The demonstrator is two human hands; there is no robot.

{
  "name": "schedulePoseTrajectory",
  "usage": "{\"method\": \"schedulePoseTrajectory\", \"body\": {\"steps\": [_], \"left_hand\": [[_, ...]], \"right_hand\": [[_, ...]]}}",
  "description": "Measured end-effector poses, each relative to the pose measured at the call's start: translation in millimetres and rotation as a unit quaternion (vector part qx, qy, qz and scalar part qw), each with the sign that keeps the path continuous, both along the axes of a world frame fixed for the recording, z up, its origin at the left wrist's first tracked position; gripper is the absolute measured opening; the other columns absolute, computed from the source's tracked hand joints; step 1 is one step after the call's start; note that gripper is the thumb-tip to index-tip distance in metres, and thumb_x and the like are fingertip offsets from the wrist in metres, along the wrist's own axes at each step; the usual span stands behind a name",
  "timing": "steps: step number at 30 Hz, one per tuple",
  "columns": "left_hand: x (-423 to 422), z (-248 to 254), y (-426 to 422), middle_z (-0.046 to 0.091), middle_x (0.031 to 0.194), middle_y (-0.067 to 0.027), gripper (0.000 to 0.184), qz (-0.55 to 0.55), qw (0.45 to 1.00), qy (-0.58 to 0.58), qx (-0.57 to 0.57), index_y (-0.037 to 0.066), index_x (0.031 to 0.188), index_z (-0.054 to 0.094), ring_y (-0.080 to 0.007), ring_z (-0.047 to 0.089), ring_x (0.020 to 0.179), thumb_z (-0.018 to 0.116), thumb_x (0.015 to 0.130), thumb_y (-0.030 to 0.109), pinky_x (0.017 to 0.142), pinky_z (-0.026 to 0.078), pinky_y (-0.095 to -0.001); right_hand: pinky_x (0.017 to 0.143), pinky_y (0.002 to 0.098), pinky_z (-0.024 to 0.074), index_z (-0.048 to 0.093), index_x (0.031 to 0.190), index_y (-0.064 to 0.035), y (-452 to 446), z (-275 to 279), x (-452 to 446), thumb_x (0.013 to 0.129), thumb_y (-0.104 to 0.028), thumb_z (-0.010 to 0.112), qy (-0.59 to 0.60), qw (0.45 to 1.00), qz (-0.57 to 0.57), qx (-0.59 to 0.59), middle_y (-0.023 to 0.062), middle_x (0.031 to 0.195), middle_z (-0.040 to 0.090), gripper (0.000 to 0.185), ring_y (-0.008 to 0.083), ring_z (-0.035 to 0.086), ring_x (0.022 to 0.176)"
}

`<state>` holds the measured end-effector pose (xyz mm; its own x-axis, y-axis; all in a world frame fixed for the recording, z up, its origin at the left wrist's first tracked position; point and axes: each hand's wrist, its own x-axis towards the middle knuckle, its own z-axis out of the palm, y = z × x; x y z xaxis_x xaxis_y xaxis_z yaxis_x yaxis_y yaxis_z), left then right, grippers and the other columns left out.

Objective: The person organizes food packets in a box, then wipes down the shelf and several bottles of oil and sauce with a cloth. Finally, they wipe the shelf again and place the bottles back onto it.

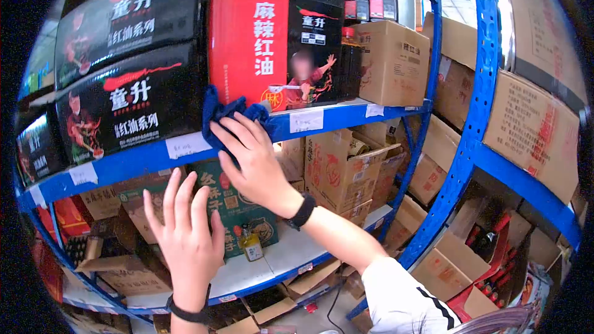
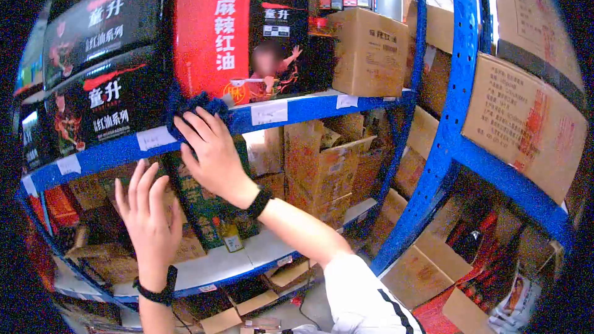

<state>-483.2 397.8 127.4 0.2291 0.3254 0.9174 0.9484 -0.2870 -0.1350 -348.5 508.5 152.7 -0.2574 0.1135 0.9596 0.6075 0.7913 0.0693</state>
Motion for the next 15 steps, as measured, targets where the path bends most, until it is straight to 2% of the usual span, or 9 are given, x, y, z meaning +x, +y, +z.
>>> {"method": "schedulePoseTrajectory", "body": {"steps": [2,4,6,10,11,12,14,15], "left_hand": [[5.5,-2.2,15.1,0.047,0.124,-0.011,0.034,0.0,1.0,0.006,-0.015,0.004,0.105,0.052,-0.0272,0.037,0.124,0.057,0.072,0.008,0.104,0.014,-0.0578],[6.5,-4.2,23.3,0.042,0.13,-0.0122,0.038,0.004,0.999,0.015,-0.032,0.003,0.109,0.05,-0.0285,0.034,0.127,0.057,0.072,0.007,0.105,0.013,-0.0569],[3.7,-5.7,26.2,0.04,0.132,-0.013,0.04,0.012,0.999,0.015,-0.033,0.003,0.111,0.048,-0.0291,0.032,0.128,0.058,0.072,0.007,0.105,0.012,-0.0566],[-10.1,-3.5,33.3,0.029,0.14,-0.0146,0.06,0.056,0.998,0.01,-0.04,0.002,0.127,0.037,-0.0306,0.023,0.132,0.059,0.071,0.008,0.107,0.01,-0.0544],[-11.5,-1.9,33.3,0.029,0.14,-0.0146,0.06,0.057,0.997,0.013,-0.039,0.002,0.127,0.037,-0.0306,0.023,0.132,0.059,0.071,0.008,0.107,0.01,-0.0544],[-12.7,0.0,33.2,0.027,0.141,-0.0145,0.065,0.082,0.995,0.023,-0.049,0.002,0.13,0.034,-0.0307,0.022,0.133,0.06,0.071,0.008,0.107,0.009,-0.0536],[-17.6,3.3,34.1,0.025,0.143,-0.0145,0.069,0.111,0.992,0.036,-0.054,0.003,0.133,0.03,-0.0308,0.02,0.134,0.06,0.071,0.009,0.108,0.009,-0.0528],[-21.4,3.1,34.9,0.024,0.143,-0.0147,0.071,0.124,0.989,0.046,-0.064,0.003,0.134,0.029,-0.0307,0.019,0.134,0.06,0.071,0.01,0.108,0.009,-0.0522]], "right_hand": [[0.097,0.0469,0.0341,0.051,0.123,-0.0158,4.4,-2.2,26.4,0.08,-0.013,0.056,-0.054,0.997,-0.053,0.021,0.0086,0.127,0.046,0.044,0.0304,0.039,0.121],[0.095,0.0433,0.0382,0.052,0.121,-0.0189,10.9,-7.0,58.9,0.077,-0.014,0.059,-0.065,0.989,-0.114,0.062,0.0051,0.121,0.05,0.045,0.0284,0.044,0.117],[0.095,0.0439,0.0374,0.053,0.121,-0.021,21.8,-16.5,95.5,0.076,-0.015,0.06,-0.051,0.983,-0.167,0.055,0.0054,0.118,0.052,0.046,0.0286,0.044,0.117],[0.099,0.0477,0.0314,0.056,0.111,-0.0096,43.6,-34.6,160.6,0.081,-0.019,0.057,0.008,0.963,-0.267,0.031,0.0116,0.114,0.052,0.032,0.0332,0.04,0.119],[0.1,0.0482,0.0298,0.056,0.108,-0.0062,45.9,-38.9,171.5,0.083,-0.02,0.055,0.028,0.959,-0.283,0.012,0.0128,0.115,0.052,0.029,0.034,0.038,0.12],[0.102,0.0485,0.0264,0.052,0.114,-0.0045,50.9,-43.7,182.6,0.086,-0.022,0.051,0.047,0.956,-0.287,-0.041,0.0151,0.121,0.048,0.033,0.0361,0.036,0.121],[0.103,0.0476,0.0232,0.045,0.123,-0.0039,53.5,-48.1,188.4,0.089,-0.023,0.047,0.134,0.957,-0.248,-0.061,0.0174,0.128,0.043,0.039,0.0381,0.034,0.122],[0.106,0.0456,0.0192,0.037,0.131,-0.0036,53.0,-48.7,190.2,0.091,-0.023,0.044,0.158,0.967,-0.189,-0.069,0.0195,0.134,0.037,0.045,0.0384,0.029,0.126]]}}
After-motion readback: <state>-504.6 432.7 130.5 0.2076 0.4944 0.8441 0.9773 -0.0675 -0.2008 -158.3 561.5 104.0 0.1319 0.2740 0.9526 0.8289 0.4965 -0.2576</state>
